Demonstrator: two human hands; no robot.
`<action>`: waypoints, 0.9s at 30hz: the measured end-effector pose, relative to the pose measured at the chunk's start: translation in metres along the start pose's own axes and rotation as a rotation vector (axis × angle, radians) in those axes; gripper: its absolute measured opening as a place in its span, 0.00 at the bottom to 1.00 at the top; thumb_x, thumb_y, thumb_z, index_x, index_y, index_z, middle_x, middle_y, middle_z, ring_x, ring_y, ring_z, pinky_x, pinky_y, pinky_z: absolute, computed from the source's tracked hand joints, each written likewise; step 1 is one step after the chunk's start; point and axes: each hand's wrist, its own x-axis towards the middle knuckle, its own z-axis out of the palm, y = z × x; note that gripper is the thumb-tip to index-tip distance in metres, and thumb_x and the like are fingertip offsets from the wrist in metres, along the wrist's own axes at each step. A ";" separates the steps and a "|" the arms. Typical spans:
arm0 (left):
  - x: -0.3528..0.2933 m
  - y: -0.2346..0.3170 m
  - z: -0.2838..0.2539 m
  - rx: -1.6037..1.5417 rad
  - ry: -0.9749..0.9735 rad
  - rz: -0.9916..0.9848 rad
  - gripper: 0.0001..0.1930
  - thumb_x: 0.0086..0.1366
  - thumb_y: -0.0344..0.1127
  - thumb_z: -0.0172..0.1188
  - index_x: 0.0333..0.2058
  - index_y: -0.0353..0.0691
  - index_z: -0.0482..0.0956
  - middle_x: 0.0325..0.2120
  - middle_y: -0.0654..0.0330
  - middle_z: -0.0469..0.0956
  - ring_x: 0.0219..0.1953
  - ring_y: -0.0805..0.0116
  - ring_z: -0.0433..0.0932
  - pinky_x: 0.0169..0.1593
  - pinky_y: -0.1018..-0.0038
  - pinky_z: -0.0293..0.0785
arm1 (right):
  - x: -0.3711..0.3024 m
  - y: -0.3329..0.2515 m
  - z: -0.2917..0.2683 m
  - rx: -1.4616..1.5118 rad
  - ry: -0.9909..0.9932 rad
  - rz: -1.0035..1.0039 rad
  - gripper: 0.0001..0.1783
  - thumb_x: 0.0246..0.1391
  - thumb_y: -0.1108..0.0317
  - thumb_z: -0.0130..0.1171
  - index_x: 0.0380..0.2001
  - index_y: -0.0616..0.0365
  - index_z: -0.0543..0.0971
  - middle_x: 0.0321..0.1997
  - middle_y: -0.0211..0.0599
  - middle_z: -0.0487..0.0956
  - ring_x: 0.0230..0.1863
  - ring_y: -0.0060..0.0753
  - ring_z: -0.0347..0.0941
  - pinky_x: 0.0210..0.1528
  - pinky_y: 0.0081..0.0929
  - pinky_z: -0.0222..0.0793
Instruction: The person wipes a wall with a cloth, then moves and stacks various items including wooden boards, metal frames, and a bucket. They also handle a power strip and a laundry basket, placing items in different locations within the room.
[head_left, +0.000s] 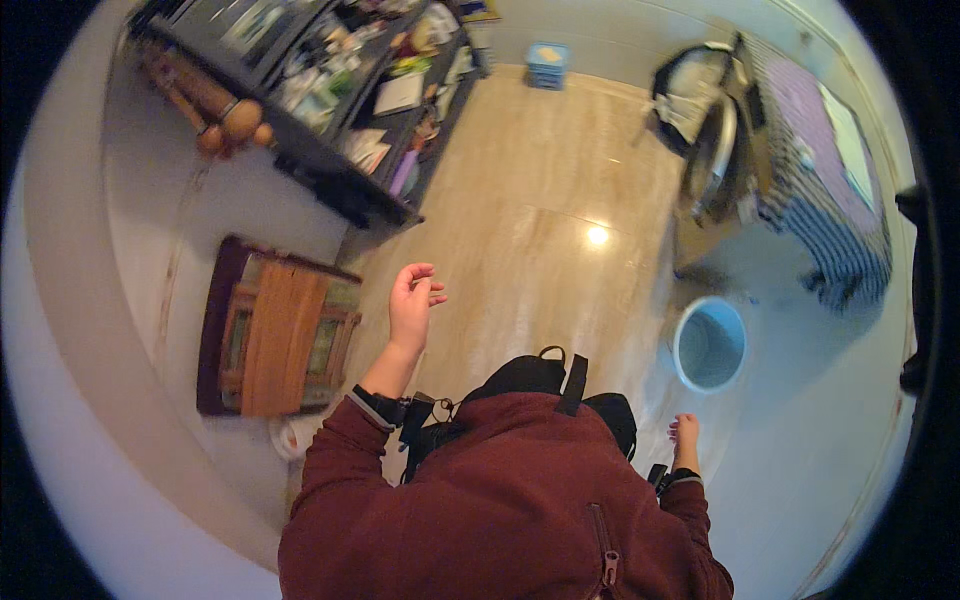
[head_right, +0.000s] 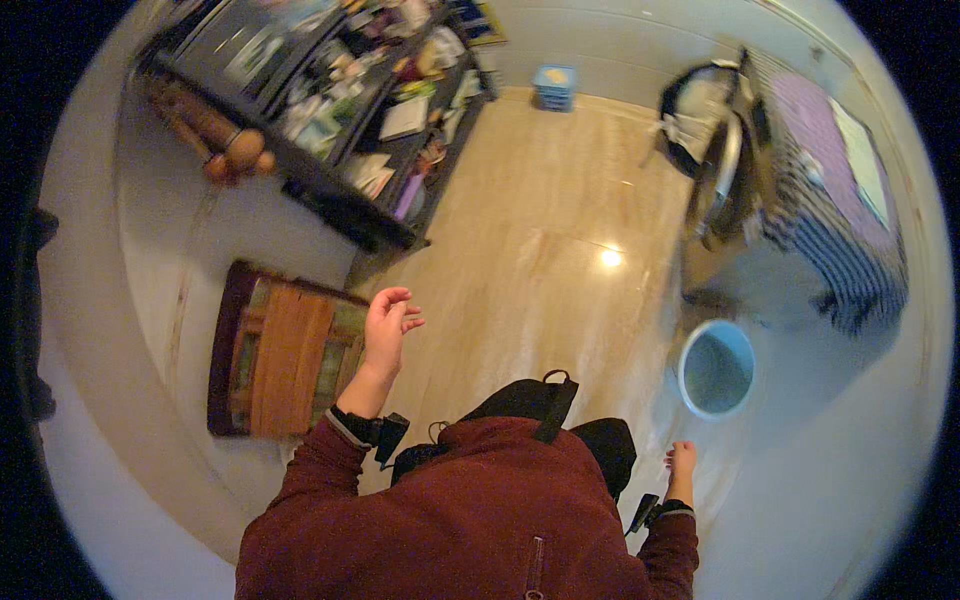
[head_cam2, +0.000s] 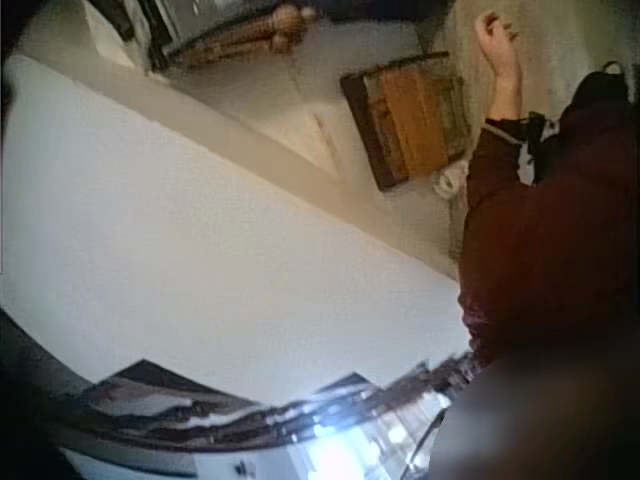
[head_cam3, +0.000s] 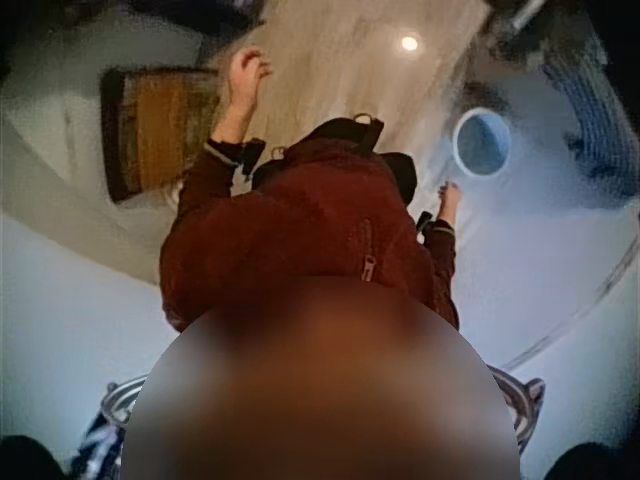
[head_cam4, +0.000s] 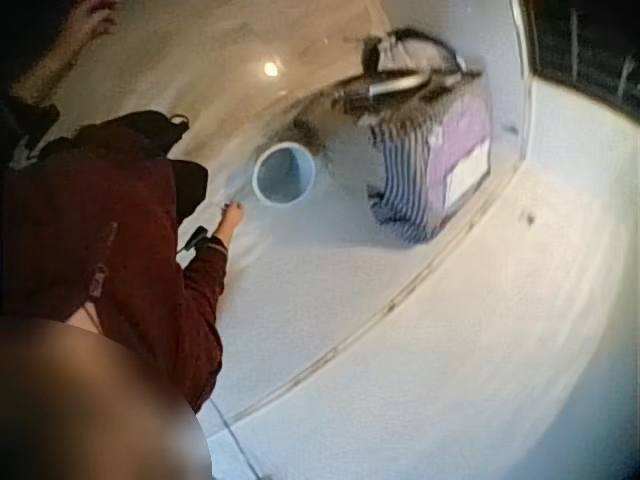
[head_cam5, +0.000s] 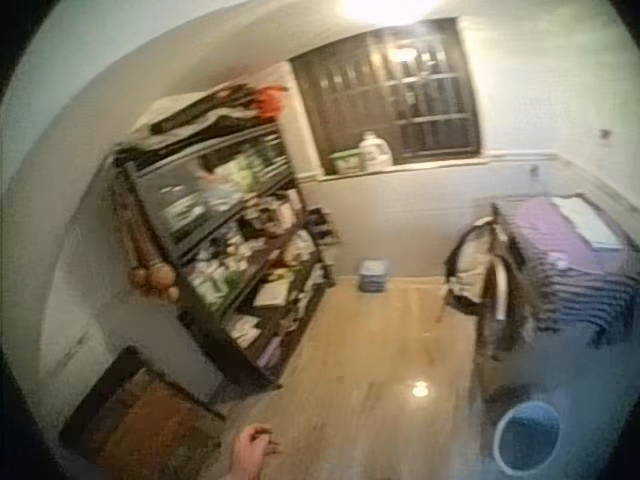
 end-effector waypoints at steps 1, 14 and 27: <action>-0.005 0.003 -0.014 0.003 0.067 -0.012 0.10 0.56 0.26 0.42 0.37 0.35 0.65 0.35 0.59 0.65 0.32 0.71 0.69 0.33 0.76 0.72 | 0.010 -0.013 0.005 -0.029 -0.045 0.010 0.07 0.43 0.67 0.46 0.26 0.58 0.66 0.15 0.38 0.68 0.09 0.30 0.63 0.09 0.25 0.56; -0.199 -0.018 -0.018 -0.091 0.909 -0.110 0.10 0.55 0.27 0.43 0.37 0.37 0.67 0.34 0.60 0.65 0.31 0.70 0.69 0.32 0.74 0.72 | 0.149 -0.217 0.017 -0.369 -0.507 -0.187 0.06 0.40 0.68 0.48 0.24 0.57 0.66 0.11 0.37 0.66 0.07 0.30 0.60 0.06 0.26 0.55; -0.338 -0.032 0.083 -0.040 1.224 -0.149 0.10 0.54 0.26 0.44 0.36 0.35 0.68 0.34 0.58 0.66 0.31 0.71 0.71 0.32 0.76 0.72 | 0.192 -0.241 -0.031 -0.767 -0.541 -0.180 0.06 0.44 0.67 0.47 0.26 0.56 0.67 0.14 0.37 0.67 0.10 0.31 0.62 0.09 0.27 0.54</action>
